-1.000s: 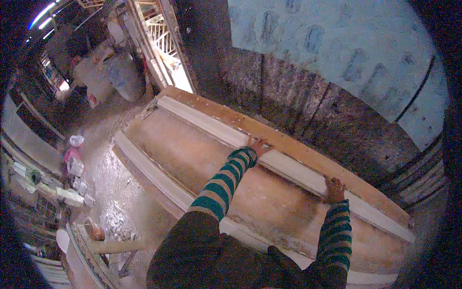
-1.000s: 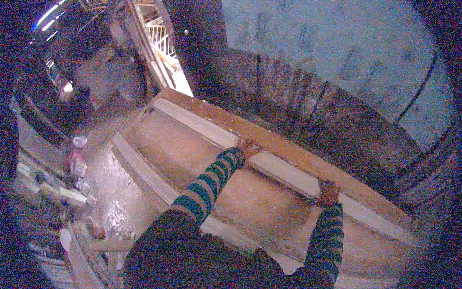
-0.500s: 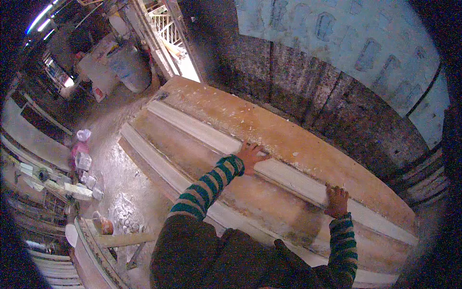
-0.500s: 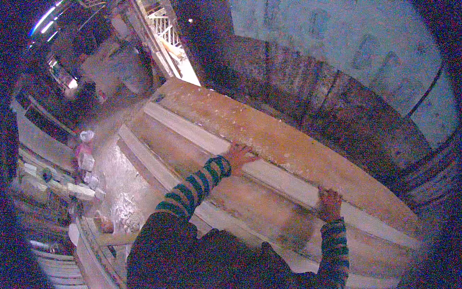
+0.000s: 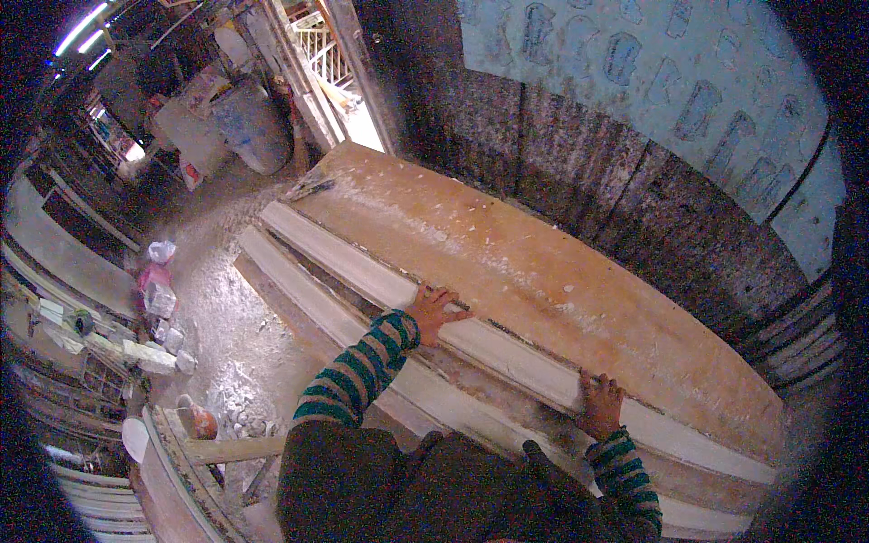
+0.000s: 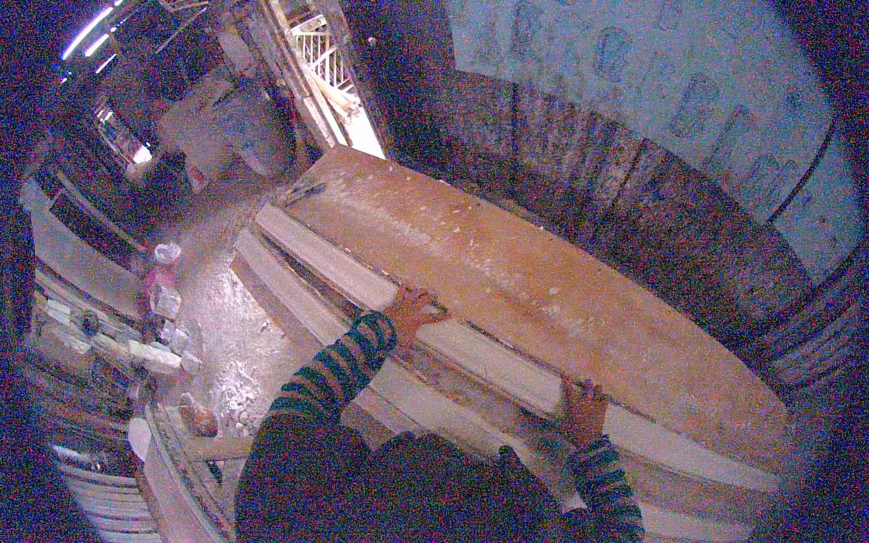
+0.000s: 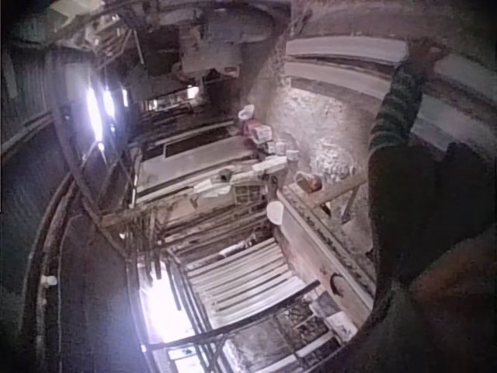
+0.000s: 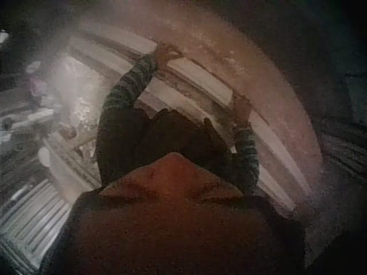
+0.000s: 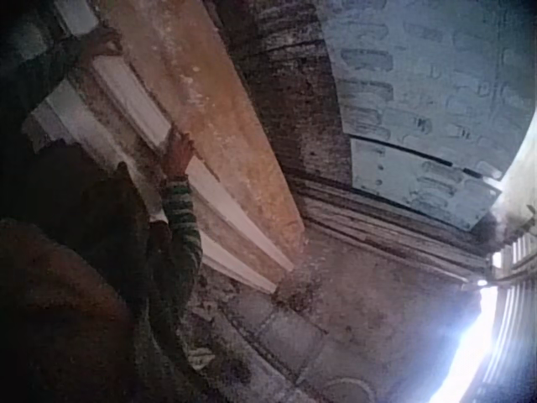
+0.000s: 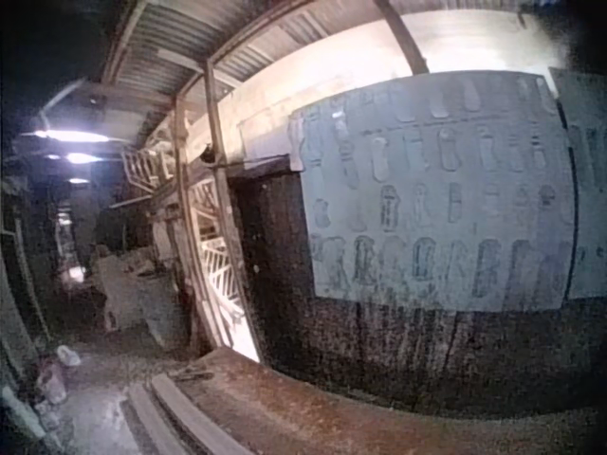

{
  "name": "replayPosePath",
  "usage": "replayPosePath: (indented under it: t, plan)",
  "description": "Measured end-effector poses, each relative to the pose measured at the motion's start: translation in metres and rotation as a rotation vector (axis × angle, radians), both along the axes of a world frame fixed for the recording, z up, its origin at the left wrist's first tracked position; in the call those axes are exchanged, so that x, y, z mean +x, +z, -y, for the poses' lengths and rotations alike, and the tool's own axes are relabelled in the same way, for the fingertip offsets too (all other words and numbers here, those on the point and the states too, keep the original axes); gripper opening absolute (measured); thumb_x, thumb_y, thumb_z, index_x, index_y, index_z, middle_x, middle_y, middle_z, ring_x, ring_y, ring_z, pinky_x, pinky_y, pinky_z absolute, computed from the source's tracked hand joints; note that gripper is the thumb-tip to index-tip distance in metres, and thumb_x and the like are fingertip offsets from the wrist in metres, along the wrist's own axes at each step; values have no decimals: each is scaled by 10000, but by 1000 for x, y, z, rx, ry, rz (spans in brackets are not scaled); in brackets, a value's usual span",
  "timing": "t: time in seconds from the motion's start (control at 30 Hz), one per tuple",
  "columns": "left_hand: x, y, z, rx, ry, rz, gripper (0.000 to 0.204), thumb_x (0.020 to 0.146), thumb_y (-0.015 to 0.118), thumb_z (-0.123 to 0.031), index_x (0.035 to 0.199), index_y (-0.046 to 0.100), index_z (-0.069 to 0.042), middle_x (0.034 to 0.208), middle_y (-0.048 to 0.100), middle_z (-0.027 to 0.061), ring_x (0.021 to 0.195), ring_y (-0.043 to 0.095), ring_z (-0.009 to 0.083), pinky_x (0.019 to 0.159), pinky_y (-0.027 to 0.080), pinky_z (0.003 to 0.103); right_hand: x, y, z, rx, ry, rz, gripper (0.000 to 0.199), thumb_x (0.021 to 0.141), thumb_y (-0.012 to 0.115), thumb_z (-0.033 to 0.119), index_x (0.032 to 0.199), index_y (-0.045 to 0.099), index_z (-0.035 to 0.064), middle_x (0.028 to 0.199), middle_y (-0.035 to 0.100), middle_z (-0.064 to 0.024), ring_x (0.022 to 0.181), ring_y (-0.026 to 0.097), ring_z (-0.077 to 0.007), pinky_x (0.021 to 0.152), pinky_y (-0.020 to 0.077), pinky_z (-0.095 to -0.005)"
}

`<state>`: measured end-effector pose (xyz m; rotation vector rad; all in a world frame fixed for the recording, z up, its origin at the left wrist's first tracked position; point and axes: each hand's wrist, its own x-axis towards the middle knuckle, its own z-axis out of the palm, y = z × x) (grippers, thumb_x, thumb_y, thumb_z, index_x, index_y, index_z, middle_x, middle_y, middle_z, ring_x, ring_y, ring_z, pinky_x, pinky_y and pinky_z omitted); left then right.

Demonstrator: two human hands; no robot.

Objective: The person scrapes a white substance from a large wooden board using a scraper and a cloth. They then lift and reposition the board and continue scraping the surface.

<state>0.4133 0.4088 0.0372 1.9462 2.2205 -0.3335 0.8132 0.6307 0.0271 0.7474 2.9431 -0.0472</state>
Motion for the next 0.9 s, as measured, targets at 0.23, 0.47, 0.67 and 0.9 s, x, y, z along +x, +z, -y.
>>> replayPosePath:
  t: [0.23, 0.47, 0.67, 0.9]
  plan:
    - [-14, -10, 21, 84, -72, 62, 1010, 569, 798, -491, 1437, 287, -418, 1426, 343, 99, 1355, 281, 338, 1054, 191, 654, -6, 9, 27, -181, -75, -51, 1071, 489, 841, 298, 1430, 345, 174, 1235, 466, -238, 1116, 455, -454, 924, 340, -603]
    - [-30, -15, 31, 253, -88, 164, 994, 486, 822, -528, 1380, 425, -352, 1390, 376, 98, 1320, 316, 363, 1066, 171, 655, -8, -5, 23, -138, 86, -202, 891, 664, 713, 194, 1459, 310, 207, 1232, 484, -255, 1118, 469, -437, 980, 336, -554]
    - [-50, -32, 32, 56, 43, 87, 1097, 422, 847, -506, 1404, 402, -303, 1481, 269, 119, 1400, 153, 380, 1105, 57, 628, -29, -19, 21, -160, 18, -204, 790, 756, 625, 198, 1468, 285, 240, 1256, 493, -246, 1143, 481, -426, 976, 358, -563]
    - [-7, 13, -14, -305, 185, -21, 1324, 391, 863, -542, 1496, 189, -265, 1559, 76, 136, 1427, 81, 390, 1094, 32, 652, -10, -47, 38, 131, -129, -284, 989, 652, 737, 232, 1484, 211, 321, 1452, 310, -219, 1300, 354, -432, 1033, 272, -640]
